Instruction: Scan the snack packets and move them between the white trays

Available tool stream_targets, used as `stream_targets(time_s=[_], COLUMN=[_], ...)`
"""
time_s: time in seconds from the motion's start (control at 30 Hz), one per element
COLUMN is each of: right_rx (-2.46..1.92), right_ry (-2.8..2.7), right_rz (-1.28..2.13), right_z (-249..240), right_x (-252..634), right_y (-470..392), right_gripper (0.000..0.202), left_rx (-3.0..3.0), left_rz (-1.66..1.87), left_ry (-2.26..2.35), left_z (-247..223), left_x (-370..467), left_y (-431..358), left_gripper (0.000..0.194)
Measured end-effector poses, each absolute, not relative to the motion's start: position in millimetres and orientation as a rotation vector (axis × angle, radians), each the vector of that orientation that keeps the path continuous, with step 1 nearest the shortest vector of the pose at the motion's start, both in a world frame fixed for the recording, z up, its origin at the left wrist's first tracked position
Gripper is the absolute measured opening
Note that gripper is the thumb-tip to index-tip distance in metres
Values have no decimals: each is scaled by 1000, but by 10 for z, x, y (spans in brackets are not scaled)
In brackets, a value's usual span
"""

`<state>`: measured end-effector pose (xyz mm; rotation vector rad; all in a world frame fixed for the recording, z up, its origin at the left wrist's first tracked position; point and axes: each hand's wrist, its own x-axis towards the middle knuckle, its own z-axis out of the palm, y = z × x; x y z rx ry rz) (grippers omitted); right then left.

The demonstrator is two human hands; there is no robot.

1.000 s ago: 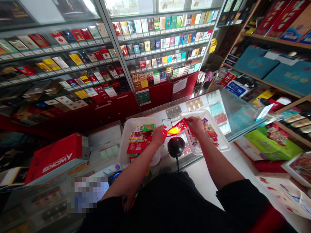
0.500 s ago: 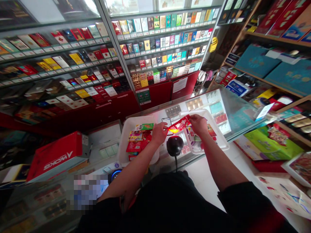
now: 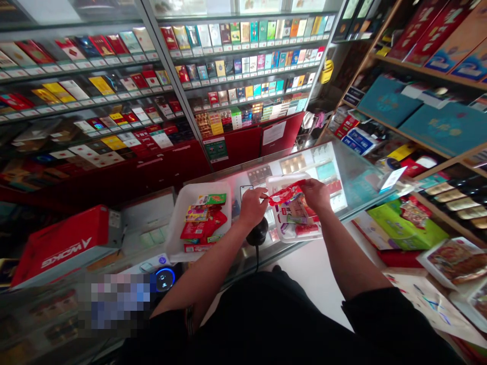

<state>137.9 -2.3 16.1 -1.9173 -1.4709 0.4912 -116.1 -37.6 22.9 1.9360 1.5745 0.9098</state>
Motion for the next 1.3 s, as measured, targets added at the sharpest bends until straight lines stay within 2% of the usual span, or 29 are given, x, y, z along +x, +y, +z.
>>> stream_targets(time_s=[0.3,0.6,0.9,1.1,1.3], right_rx=[-2023,-2008,-1997,-2081,-1949], right_ry=[-1607,-1535,-1603,-1506,-1547], right_rz=[454,557,597,486,420], right_z=[7,-118,-270,-182,0], right_x=[1997,2173,2320,2285,1961], right_y=[53,286,328,289,177], right_gripper=[23,24,35,32,31], left_rx=[2008,2050,2074,2031,2039], left_rz=[854,844,679,584,643], left_ry=[1552,1684,1647,1658,1561], left_z=[109,15,-108,-12,157], left_x=[-571,-274,-220,-165,-290], left_y=[-255,-143,-253,-337,-539], left_gripper=[29,27,24,25,22])
